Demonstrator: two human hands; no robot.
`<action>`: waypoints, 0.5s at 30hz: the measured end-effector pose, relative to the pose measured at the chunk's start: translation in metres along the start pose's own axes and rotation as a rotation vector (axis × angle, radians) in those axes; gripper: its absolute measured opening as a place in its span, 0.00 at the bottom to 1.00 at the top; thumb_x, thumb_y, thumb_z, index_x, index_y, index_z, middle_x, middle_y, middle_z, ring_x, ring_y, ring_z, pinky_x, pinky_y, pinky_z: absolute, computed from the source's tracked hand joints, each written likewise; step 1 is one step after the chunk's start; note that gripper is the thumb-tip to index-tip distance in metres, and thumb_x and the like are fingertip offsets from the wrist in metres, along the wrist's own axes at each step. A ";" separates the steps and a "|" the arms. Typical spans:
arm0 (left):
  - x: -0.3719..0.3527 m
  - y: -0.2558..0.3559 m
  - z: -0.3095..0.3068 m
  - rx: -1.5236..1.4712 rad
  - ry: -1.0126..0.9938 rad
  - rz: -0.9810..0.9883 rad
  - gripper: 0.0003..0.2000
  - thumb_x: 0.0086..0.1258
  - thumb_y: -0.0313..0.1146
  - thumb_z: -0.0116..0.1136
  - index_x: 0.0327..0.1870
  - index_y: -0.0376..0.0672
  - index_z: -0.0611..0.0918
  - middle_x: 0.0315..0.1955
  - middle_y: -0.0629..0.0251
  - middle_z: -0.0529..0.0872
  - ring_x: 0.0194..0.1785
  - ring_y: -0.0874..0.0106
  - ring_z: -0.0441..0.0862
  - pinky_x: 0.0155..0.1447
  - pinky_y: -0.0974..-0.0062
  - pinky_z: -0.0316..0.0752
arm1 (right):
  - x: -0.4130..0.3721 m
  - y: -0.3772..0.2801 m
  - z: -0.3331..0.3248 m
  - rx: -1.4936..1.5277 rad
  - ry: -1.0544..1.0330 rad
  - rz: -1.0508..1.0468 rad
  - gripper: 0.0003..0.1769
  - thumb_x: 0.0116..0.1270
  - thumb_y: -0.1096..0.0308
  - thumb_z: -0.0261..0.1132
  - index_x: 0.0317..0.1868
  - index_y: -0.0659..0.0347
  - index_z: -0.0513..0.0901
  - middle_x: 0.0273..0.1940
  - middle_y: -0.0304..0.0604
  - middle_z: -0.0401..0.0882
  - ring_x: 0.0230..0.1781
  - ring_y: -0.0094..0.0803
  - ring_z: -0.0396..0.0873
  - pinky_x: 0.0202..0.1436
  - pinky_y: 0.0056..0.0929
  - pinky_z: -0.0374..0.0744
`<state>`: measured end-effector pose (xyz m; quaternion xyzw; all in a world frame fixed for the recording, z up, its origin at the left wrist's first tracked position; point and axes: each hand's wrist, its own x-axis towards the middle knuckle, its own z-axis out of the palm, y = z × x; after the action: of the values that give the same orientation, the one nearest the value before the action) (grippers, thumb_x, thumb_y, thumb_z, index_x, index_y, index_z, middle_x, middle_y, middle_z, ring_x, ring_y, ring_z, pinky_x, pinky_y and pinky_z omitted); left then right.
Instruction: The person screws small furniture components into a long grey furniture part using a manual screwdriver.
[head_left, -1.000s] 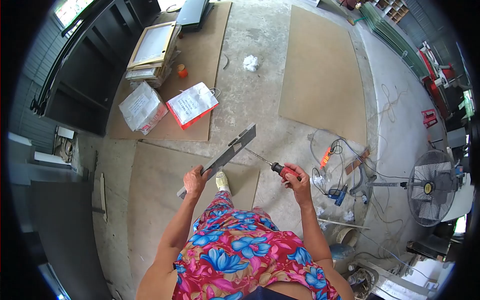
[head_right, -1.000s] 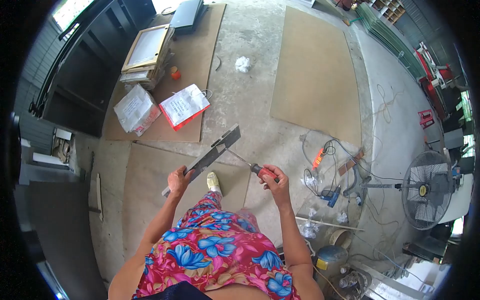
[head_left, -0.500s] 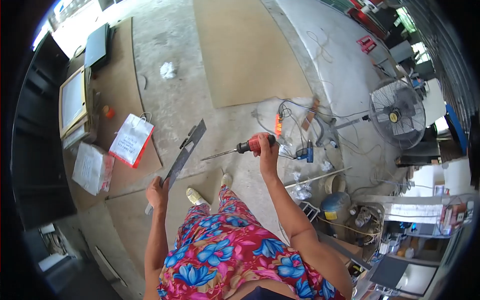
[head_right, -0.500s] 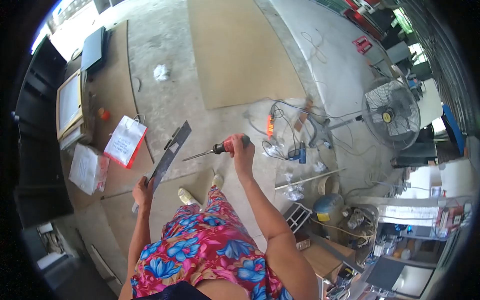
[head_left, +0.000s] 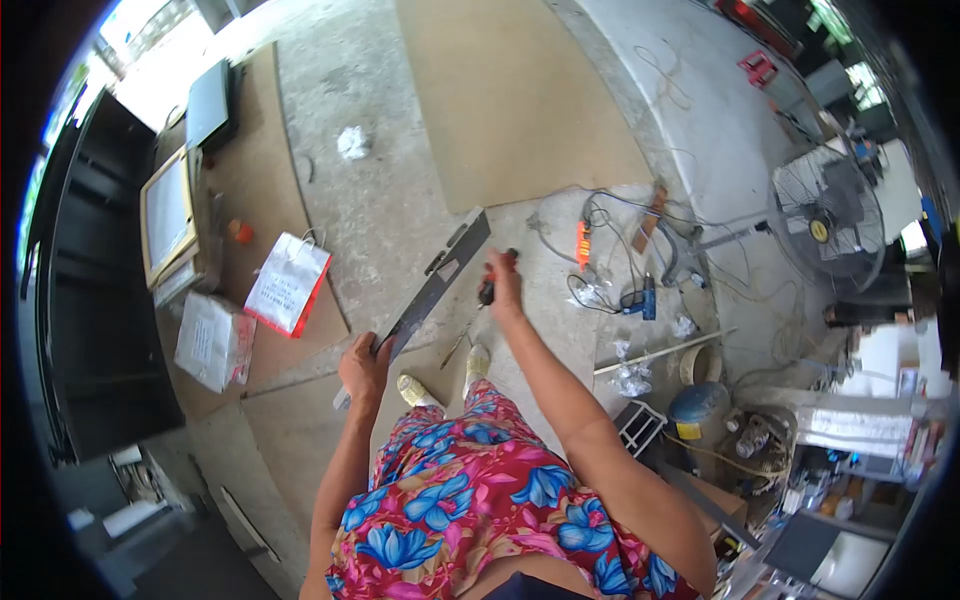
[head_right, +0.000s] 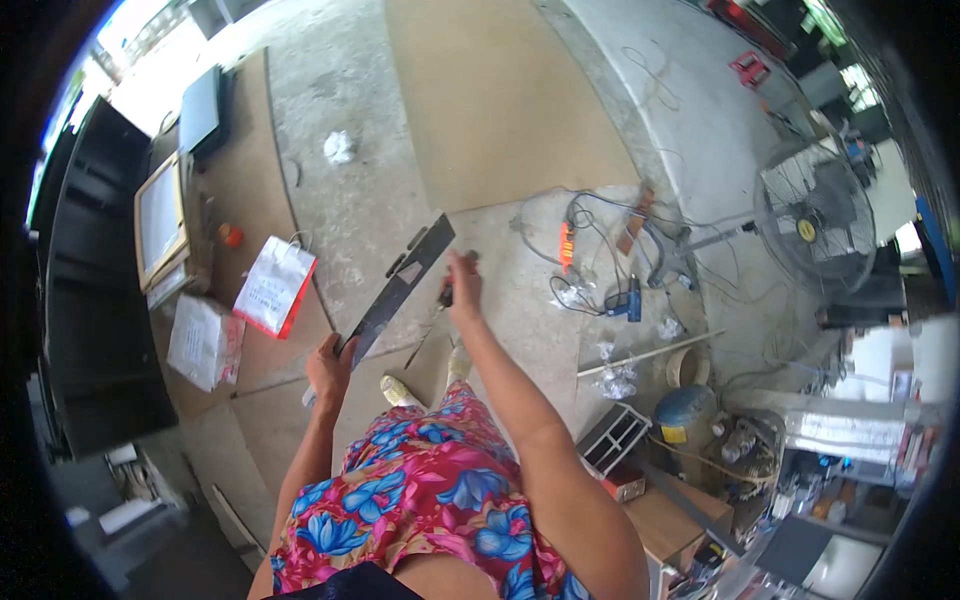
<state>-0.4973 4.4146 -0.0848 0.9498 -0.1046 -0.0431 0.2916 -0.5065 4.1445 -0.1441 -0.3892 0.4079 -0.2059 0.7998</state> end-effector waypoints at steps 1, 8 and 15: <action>0.000 0.003 0.000 0.020 -0.005 0.011 0.16 0.57 0.43 0.68 0.27 0.40 0.77 0.26 0.55 0.80 0.32 0.51 0.78 0.36 0.58 0.71 | -0.008 -0.002 0.008 -0.033 -0.005 0.004 0.20 0.56 0.50 0.73 0.30 0.53 0.74 0.22 0.32 0.71 0.16 0.20 0.71 0.17 0.21 0.71; 0.003 0.033 -0.001 0.064 0.085 0.354 0.13 0.56 0.39 0.69 0.28 0.41 0.77 0.27 0.59 0.80 0.34 0.54 0.78 0.39 0.59 0.70 | -0.041 -0.014 0.026 0.102 -0.037 -0.008 0.21 0.55 0.50 0.76 0.34 0.54 0.75 0.20 0.30 0.72 0.12 0.19 0.69 0.14 0.19 0.68; 0.004 0.036 -0.010 -0.100 -0.211 0.365 0.12 0.56 0.37 0.69 0.34 0.39 0.81 0.30 0.57 0.82 0.36 0.54 0.80 0.41 0.59 0.73 | -0.061 -0.013 0.002 0.144 0.093 -0.126 0.16 0.57 0.57 0.74 0.33 0.55 0.77 0.21 0.30 0.73 0.14 0.18 0.69 0.17 0.20 0.68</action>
<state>-0.4986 4.3899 -0.0556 0.8896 -0.3027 -0.0940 0.3289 -0.5406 4.1770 -0.1031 -0.3456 0.4036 -0.3024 0.7913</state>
